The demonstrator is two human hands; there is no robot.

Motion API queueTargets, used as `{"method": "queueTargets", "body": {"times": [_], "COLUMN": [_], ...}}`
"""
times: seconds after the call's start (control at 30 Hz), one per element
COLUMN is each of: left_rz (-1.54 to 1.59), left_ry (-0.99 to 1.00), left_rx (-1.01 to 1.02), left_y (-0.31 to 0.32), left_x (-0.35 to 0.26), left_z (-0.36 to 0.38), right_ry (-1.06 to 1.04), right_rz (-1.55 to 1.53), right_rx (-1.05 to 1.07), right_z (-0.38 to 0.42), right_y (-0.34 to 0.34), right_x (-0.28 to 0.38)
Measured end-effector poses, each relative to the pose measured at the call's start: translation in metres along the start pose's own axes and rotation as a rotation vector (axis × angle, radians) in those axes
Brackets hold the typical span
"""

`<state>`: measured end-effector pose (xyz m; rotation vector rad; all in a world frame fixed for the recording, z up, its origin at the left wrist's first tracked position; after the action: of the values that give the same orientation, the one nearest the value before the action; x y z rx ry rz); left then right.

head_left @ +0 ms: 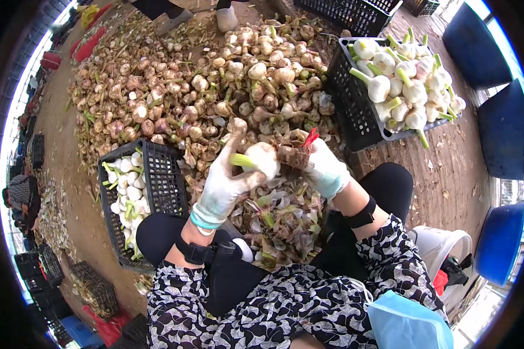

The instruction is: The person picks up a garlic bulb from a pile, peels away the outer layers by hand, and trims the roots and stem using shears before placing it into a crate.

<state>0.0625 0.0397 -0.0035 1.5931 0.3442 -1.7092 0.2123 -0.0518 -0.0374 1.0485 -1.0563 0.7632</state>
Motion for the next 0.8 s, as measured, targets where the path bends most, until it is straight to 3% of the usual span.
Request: {"method": "queueTargets", "body": {"times": [0.07,0.1,0.17,0.2,0.27,0.3,0.33,0.4,0.43,0.5,0.53,0.6,0.67,0.73,0.8], "left_rz": [0.064,-0.158,-0.208,-0.257,-0.234,-0.167,-0.1,-0.138,-0.285,-0.53,-0.529,-0.393,-0.339,-0.16,-0.176], "left_ry": [0.029,0.136,0.116,0.101,0.071,-0.014,-0.097,-0.057,0.036,0.229,0.225,-0.038,-0.066,-0.092,-0.103], "left_rx": [-0.031,-0.021,0.003,0.031,0.034,0.034,0.035,0.026,0.005,-0.09,-0.093,0.03,0.065,0.032,0.018], "left_y": [0.001,-0.009,-0.01,-0.008,-0.001,-0.004,-0.006,-0.009,-0.007,-0.006,-0.008,-0.007,-0.008,-0.01,-0.011], "left_x": [-0.002,0.006,0.007,0.005,-0.003,-0.002,0.0,0.004,0.0,-0.003,-0.003,0.001,0.001,0.003,0.003], "left_z": [0.001,-0.002,-0.001,-0.001,0.0,0.001,0.002,0.0,-0.002,-0.003,-0.002,0.0,0.001,0.002,0.001], "right_ry": [0.021,-0.076,-0.177,-0.175,-0.045,0.143,0.113,-0.005,-0.008,-0.071,-0.067,-0.218,-0.362,-0.17,-0.136], "right_rz": [0.088,0.094,0.215,0.214,0.536,0.482,0.709,0.787,0.788,0.101,0.102,0.623,0.605,0.496,0.418], "right_rx": [0.014,-0.002,-0.076,-0.078,-0.087,-0.101,-0.14,-0.219,-0.22,-0.218,-0.217,-0.191,-0.016,-0.049,-0.061], "right_z": [-0.002,-0.002,0.001,0.0,-0.004,-0.001,-0.004,-0.004,-0.002,-0.001,0.0,0.003,-0.004,-0.004,-0.002], "right_y": [0.0,0.007,0.012,0.009,0.002,0.008,-0.005,-0.008,-0.002,0.013,0.013,0.01,-0.005,-0.012,-0.001], "right_x": [-0.008,0.004,0.023,0.02,0.009,0.029,0.019,0.015,0.012,0.01,0.01,0.017,0.003,-0.003,0.006]}}
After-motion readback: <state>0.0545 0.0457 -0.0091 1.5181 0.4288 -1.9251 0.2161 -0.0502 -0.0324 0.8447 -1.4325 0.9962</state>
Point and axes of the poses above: each hand's wrist, its own z-axis away from the middle knuckle, its own y-axis out of the palm, x = y × z, the point moved 4 cm from there along -z, towards the middle knuckle, and after that the axes turned 8 degrees about -x, right-handed, at the moved point
